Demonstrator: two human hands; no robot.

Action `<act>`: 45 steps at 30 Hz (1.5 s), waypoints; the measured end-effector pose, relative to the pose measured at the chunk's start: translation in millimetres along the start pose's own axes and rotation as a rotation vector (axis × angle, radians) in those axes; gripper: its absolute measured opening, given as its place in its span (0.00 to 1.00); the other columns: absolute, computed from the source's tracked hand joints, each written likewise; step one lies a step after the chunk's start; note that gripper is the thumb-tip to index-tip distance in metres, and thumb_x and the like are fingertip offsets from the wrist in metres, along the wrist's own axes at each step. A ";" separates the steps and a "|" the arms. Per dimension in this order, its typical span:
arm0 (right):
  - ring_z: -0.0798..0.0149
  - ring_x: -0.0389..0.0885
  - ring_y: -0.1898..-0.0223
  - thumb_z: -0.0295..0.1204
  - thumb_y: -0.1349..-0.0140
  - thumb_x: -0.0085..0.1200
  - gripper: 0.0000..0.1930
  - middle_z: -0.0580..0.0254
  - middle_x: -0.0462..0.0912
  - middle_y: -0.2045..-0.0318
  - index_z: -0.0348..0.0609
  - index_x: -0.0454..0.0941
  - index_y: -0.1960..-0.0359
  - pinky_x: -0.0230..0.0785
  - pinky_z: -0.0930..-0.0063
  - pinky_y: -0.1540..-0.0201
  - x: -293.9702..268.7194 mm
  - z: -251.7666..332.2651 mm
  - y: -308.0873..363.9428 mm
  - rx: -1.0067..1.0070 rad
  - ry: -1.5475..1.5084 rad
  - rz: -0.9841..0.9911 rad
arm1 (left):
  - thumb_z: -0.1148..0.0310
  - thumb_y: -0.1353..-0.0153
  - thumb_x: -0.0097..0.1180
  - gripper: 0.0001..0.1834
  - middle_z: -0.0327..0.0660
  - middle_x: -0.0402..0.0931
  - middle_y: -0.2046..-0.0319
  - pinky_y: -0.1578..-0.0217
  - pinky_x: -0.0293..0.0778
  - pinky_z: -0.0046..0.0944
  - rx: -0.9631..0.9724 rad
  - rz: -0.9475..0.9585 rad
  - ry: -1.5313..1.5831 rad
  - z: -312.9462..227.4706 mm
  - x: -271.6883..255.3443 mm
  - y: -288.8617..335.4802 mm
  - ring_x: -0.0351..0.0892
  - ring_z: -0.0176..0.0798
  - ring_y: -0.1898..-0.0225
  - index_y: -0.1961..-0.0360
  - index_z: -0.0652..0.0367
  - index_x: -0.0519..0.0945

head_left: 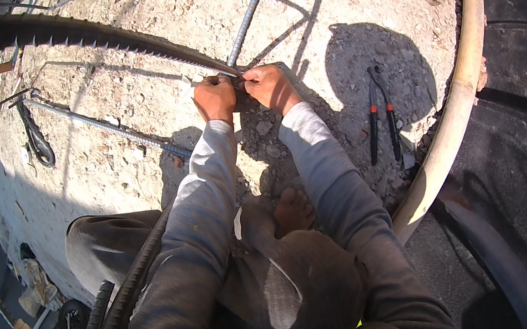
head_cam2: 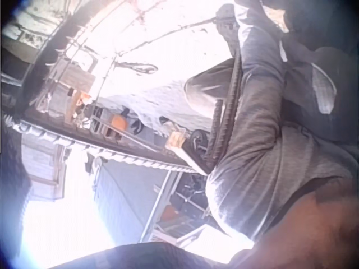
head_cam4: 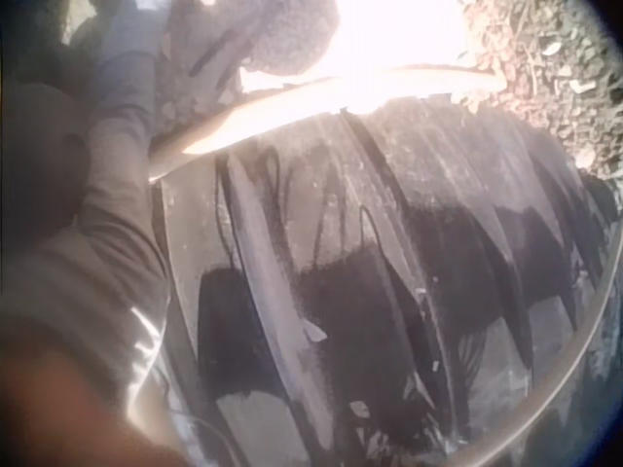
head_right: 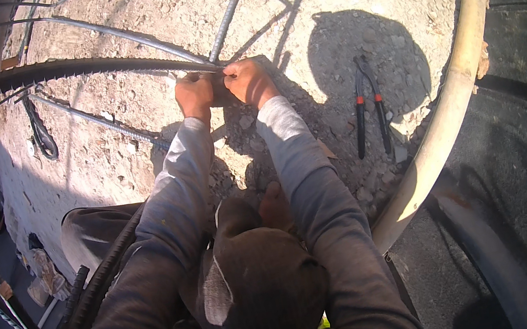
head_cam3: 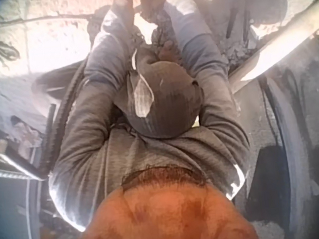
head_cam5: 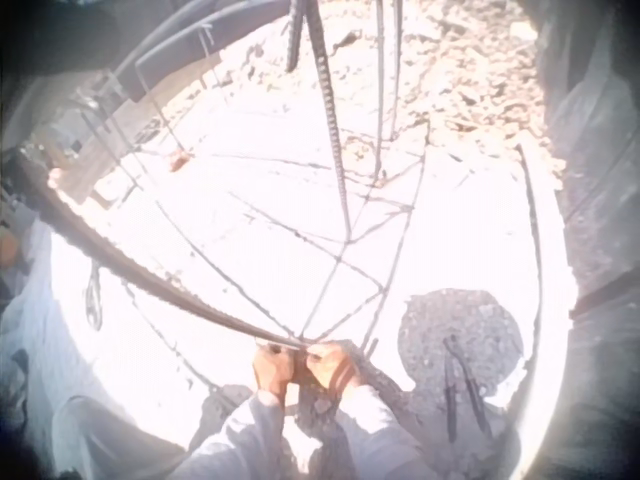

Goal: The person uses wire and a pair of pliers to secure metal rebar rods together into a cage structure at a construction site.

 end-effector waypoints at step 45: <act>0.57 0.77 0.54 0.21 0.43 0.49 0.18 0.52 0.78 0.57 0.38 0.74 0.49 0.70 0.66 0.55 -15.2 107.3 53.6 -0.165 0.008 -0.378 | 0.72 0.45 0.56 0.16 0.47 0.75 0.55 0.54 0.74 0.46 0.898 0.094 -0.595 -93.9 -214.5 -74.6 0.77 0.52 0.55 0.54 0.55 0.76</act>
Point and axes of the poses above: each hand's wrist, its own y-axis away from the middle knuckle, its own x-axis out of the palm, z = x × y, the point moved 7 cm from there along -y, towards the middle knuckle
